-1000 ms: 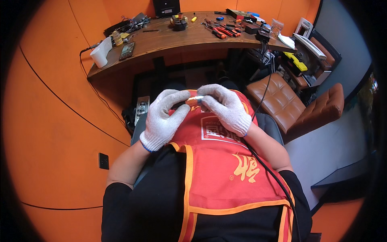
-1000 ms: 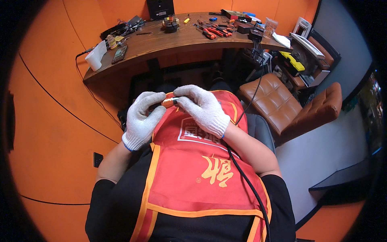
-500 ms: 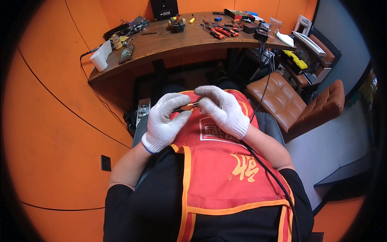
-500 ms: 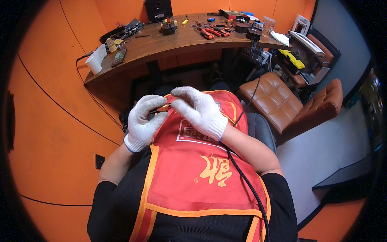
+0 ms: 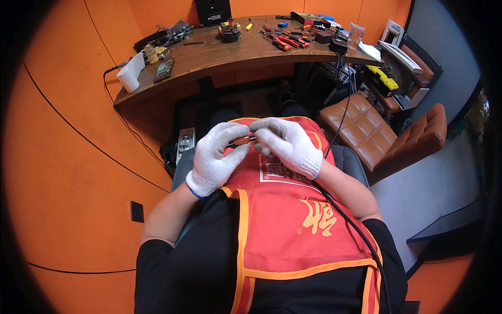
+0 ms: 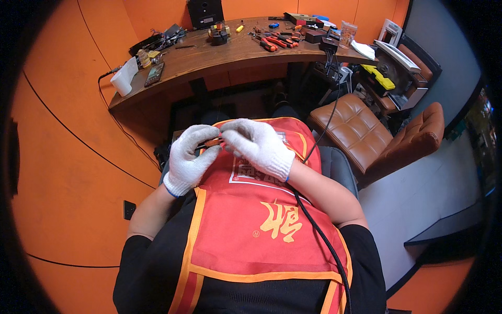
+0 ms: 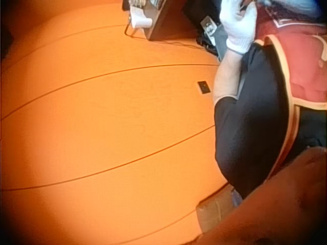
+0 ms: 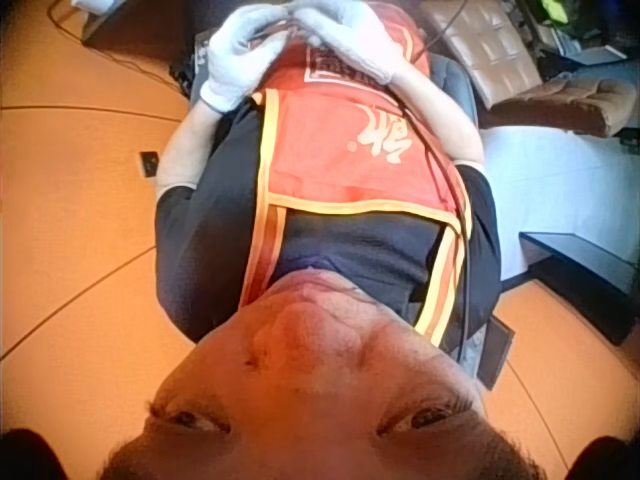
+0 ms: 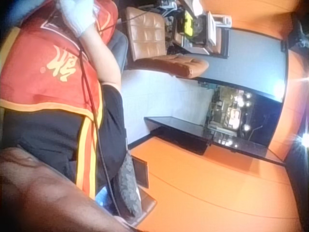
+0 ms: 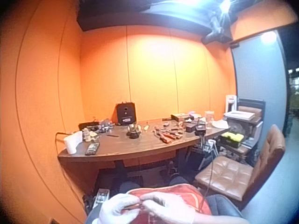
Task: The person holds a small cylindrical electronic component with both gloved hands and repeatedly rotates and adjusts it. The hands remain centered in the frame, manipulating the component without using any visible tools.
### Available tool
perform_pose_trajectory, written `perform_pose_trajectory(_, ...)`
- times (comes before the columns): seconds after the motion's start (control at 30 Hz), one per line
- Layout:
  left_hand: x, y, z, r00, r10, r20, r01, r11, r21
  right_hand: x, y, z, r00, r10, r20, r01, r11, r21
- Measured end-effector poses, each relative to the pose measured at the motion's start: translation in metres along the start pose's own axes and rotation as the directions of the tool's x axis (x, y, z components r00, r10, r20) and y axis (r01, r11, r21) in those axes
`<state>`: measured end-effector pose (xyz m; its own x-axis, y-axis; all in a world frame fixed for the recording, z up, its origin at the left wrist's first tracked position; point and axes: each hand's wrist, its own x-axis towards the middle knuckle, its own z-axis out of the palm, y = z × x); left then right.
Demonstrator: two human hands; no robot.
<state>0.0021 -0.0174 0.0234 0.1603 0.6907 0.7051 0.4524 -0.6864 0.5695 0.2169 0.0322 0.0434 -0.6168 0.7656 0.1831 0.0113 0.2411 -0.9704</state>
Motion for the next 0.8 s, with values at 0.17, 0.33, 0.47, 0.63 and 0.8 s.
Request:
perform_pose_trajectory(0.17,-0.001,-0.002,0.003,0.998,0.055,0.028,-0.057,0.995,0.08,-0.002,-0.001,-0.004,0.993,0.112,0.044,-0.112,0.994,0.012)
perform_pose_trajectory(0.33,-0.003,-0.003,0.006,1.0,-0.017,-0.02,0.017,0.999,-0.03,0.004,0.004,0.003,0.981,-0.184,-0.054,0.173,0.97,-0.172)
perform_pose_trajectory(0.47,-0.008,-0.009,0.007,0.993,-0.117,0.028,0.118,0.991,-0.061,0.003,0.004,0.003,0.966,-0.25,-0.066,0.224,0.936,-0.273)
perform_pose_trajectory(0.63,-0.008,-0.018,0.009,0.944,-0.331,0.006,0.318,0.902,-0.293,0.004,0.005,0.001,0.935,-0.35,-0.048,0.31,0.877,-0.367)
perform_pose_trajectory(0.8,-0.004,-0.014,-0.002,0.837,-0.52,0.169,0.491,0.58,-0.65,0.005,0.012,0.001,0.895,-0.43,-0.118,0.379,0.872,-0.309)
